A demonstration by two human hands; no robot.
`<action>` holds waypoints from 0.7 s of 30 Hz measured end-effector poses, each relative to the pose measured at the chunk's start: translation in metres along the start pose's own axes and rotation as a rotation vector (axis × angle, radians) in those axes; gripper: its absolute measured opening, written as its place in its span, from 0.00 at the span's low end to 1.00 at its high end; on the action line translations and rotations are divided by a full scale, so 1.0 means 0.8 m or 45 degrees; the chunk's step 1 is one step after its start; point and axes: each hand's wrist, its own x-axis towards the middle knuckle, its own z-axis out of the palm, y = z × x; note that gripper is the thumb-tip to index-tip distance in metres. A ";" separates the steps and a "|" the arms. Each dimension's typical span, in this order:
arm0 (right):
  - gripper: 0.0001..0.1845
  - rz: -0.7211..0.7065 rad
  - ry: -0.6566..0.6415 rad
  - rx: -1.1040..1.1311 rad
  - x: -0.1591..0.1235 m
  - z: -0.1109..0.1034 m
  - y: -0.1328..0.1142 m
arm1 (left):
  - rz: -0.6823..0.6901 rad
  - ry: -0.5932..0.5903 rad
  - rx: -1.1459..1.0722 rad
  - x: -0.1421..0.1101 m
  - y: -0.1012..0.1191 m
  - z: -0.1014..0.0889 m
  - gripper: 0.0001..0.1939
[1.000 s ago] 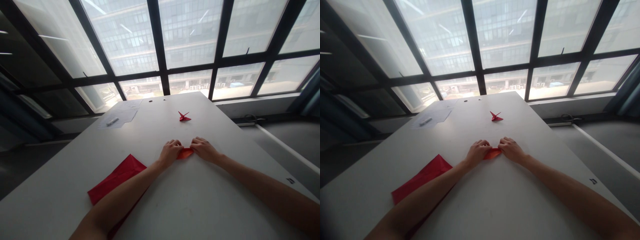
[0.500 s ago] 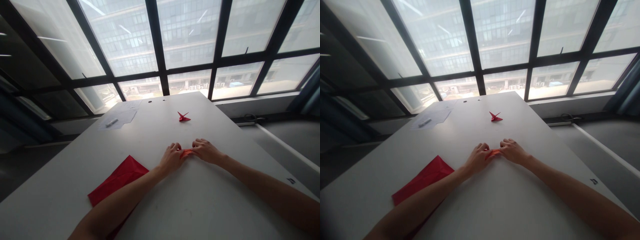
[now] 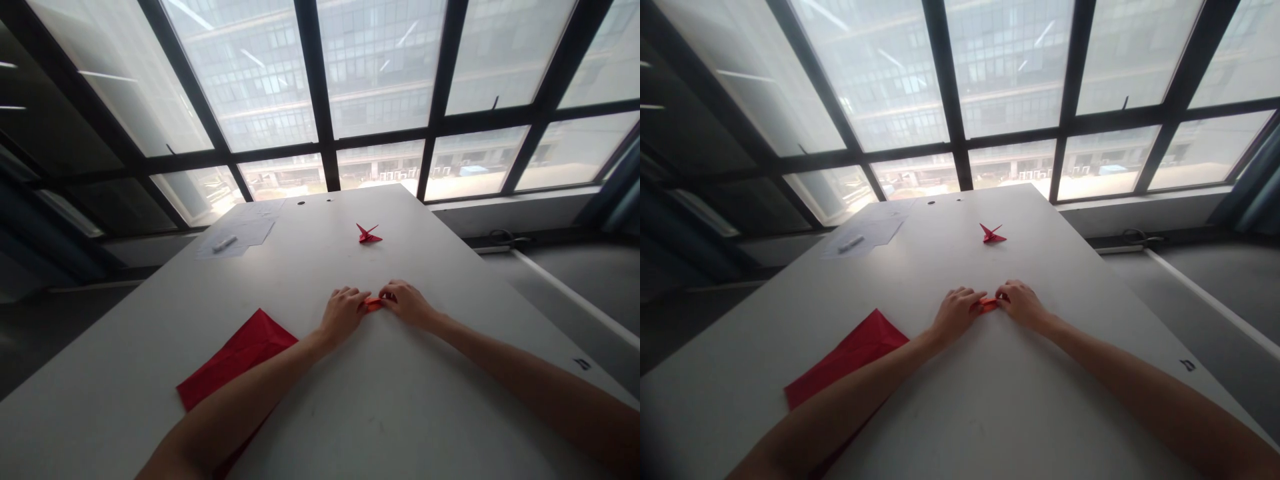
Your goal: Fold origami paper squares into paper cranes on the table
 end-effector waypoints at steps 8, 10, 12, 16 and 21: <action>0.08 -0.041 0.001 0.114 -0.001 0.000 -0.006 | -0.099 -0.025 -0.211 0.013 -0.008 -0.012 0.19; 0.07 -0.053 -0.023 0.190 0.000 0.000 -0.007 | -0.189 -0.163 -0.369 0.019 -0.010 -0.020 0.27; 0.06 -0.094 -0.007 0.270 0.001 -0.001 -0.007 | -0.245 -0.321 -0.547 0.024 -0.013 -0.028 0.28; 0.06 -0.212 0.051 0.421 0.004 -0.003 -0.007 | -0.345 -0.537 -0.852 0.027 -0.019 -0.044 0.26; 0.19 -0.009 0.210 0.775 0.009 -0.003 -0.010 | -0.619 -0.455 -1.028 0.029 -0.015 -0.049 0.27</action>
